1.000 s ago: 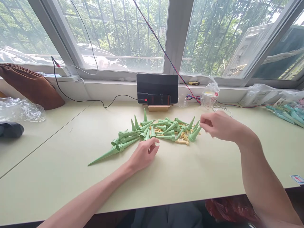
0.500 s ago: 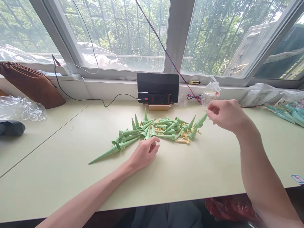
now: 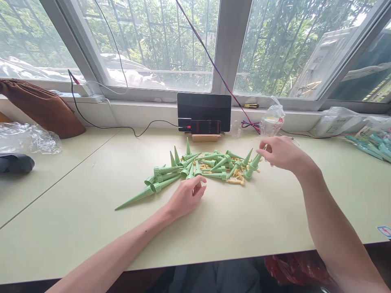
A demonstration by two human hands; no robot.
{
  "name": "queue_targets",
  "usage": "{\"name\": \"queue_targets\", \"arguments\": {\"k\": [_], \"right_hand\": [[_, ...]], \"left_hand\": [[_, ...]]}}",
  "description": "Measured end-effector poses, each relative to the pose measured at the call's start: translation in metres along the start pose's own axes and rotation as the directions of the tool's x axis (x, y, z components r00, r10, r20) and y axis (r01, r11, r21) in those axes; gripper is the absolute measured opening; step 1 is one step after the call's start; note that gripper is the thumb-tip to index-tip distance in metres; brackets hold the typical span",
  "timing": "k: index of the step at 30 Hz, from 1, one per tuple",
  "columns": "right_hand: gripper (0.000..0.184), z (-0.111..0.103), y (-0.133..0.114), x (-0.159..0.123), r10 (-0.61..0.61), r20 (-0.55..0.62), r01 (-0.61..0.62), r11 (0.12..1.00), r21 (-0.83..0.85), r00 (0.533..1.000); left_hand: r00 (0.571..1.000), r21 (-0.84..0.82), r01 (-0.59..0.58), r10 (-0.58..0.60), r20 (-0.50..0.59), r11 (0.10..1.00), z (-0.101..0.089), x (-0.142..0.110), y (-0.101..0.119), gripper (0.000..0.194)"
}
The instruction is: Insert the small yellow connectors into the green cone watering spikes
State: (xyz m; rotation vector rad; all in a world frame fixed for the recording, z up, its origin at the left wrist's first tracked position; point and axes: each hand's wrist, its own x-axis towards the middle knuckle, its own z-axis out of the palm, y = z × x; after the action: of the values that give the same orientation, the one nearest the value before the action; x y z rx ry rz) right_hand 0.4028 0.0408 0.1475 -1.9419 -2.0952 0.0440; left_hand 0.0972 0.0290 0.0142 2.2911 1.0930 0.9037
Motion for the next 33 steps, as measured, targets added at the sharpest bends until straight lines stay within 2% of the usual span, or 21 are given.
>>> {"name": "queue_targets", "arguments": {"k": [2,5,7,8,12,14,16,19,22,33], "right_hand": [[0.019,-0.001,-0.001,-0.004,0.013,-0.064,-0.014,1.0,-0.013,0.998],[0.023,-0.004,-0.007,-0.012,0.041,-0.243,-0.044,0.999,-0.006,0.969],[0.025,-0.005,-0.014,-0.017,0.004,-0.37,0.004,1.0,0.018,0.929],[0.025,-0.005,-0.019,-0.019,-0.044,-0.37,0.062,0.997,0.038,0.928],[0.019,0.01,-0.038,-0.017,-0.234,-0.161,0.253,0.961,0.108,0.959],[0.017,0.029,-0.046,-0.013,-0.33,-0.022,0.33,0.939,0.098,0.944],[0.014,0.053,-0.053,-0.01,-0.407,0.033,0.405,0.913,0.055,0.913],[0.015,0.087,-0.06,-0.01,-0.439,0.043,0.441,0.897,-0.027,0.897],[0.018,0.106,-0.061,-0.012,-0.48,0.027,0.481,0.874,-0.068,0.877],[0.017,0.119,-0.054,-0.011,-0.43,0.088,0.439,0.881,-0.177,0.898]], "left_hand": [[1.0,-0.001,-0.001,0.001,0.001,1.0,0.0,0.0,0.0,0.013],[1.0,-0.01,0.002,-0.002,0.003,1.0,0.0,0.0,0.001,0.013],[1.0,-0.015,0.003,-0.003,0.005,1.0,0.0,-0.001,0.002,0.013],[1.0,-0.016,0.003,-0.003,0.003,1.0,0.0,-0.001,0.002,0.013],[1.0,-0.007,0.009,-0.009,0.004,1.0,0.0,0.0,0.001,0.012],[1.0,-0.001,0.011,-0.011,0.005,1.0,0.0,0.001,0.001,0.012],[1.0,0.002,0.011,-0.011,0.005,1.0,0.0,0.001,0.001,0.011],[1.0,0.004,0.008,-0.008,0.002,1.0,-0.001,0.001,0.002,0.011],[1.0,0.0,0.01,-0.01,0.011,1.0,-0.001,0.0,0.003,0.011],[1.0,-0.009,0.002,-0.001,0.024,1.0,0.0,0.0,0.005,0.013]]}}
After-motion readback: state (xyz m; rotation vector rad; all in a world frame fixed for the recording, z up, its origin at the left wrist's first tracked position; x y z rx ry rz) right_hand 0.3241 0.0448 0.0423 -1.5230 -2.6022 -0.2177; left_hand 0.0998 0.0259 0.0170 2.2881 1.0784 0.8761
